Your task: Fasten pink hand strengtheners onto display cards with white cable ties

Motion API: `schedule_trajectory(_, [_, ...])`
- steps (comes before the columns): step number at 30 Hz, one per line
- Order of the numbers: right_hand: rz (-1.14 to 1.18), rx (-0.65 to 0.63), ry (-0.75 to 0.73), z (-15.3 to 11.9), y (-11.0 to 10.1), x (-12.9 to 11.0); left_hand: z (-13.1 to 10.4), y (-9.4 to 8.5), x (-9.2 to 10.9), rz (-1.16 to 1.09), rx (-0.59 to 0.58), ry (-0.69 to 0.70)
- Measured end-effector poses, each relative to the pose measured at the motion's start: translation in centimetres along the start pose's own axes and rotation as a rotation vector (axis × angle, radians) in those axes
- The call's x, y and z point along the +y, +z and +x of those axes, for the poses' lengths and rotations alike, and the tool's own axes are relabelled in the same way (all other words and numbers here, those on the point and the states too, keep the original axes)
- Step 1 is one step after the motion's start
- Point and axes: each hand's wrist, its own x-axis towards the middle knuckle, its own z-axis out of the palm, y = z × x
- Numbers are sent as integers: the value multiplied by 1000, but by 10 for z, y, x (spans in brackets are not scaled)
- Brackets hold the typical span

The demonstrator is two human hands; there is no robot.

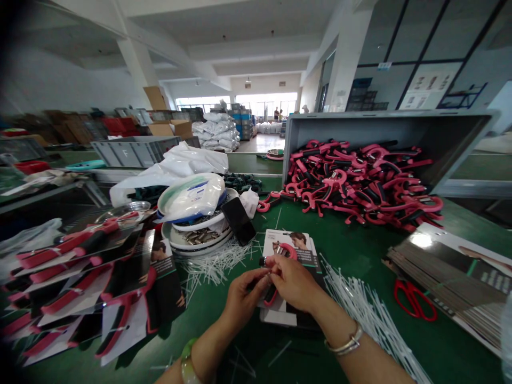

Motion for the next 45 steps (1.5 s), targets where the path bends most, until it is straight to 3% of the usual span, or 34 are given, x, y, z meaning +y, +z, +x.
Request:
schedule_trajectory(5, [-90,15,-7,-3,2,-2,4,-4,10,25,-50,-97])
schedule_trajectory(10, [-164,115,1,-11,8,-5,8,-11,29,530,-62,160])
schedule_trajectory(13, [-168,107,5,-9,8,-7,7,-11,33,685,-20,327])
schedule_trajectory(17, [-163,43,-49,-5,3,-8,5,-6,25,566,67,432])
schedule_trajectory(21, [-59,106,-197,-2,0,-2,12,-6,20,437,164,337])
schedule_trajectory(27, [132,207,-203,-1,1,8,30,-14,31,216,41,217])
schedule_trajectory(32, [96,205,-244,1,-1,5,36,-14,33,66,-28,60])
schedule_trajectory(40, [-235,110,-82,7,4,-8,22,-3,34,350,64,506])
schedule_trajectory(42, [-200,99,-140,6,2,-5,17,0,35,363,75,528])
schedule_trajectory(45, [-62,101,-259,2,-3,5,5,5,32,372,118,446])
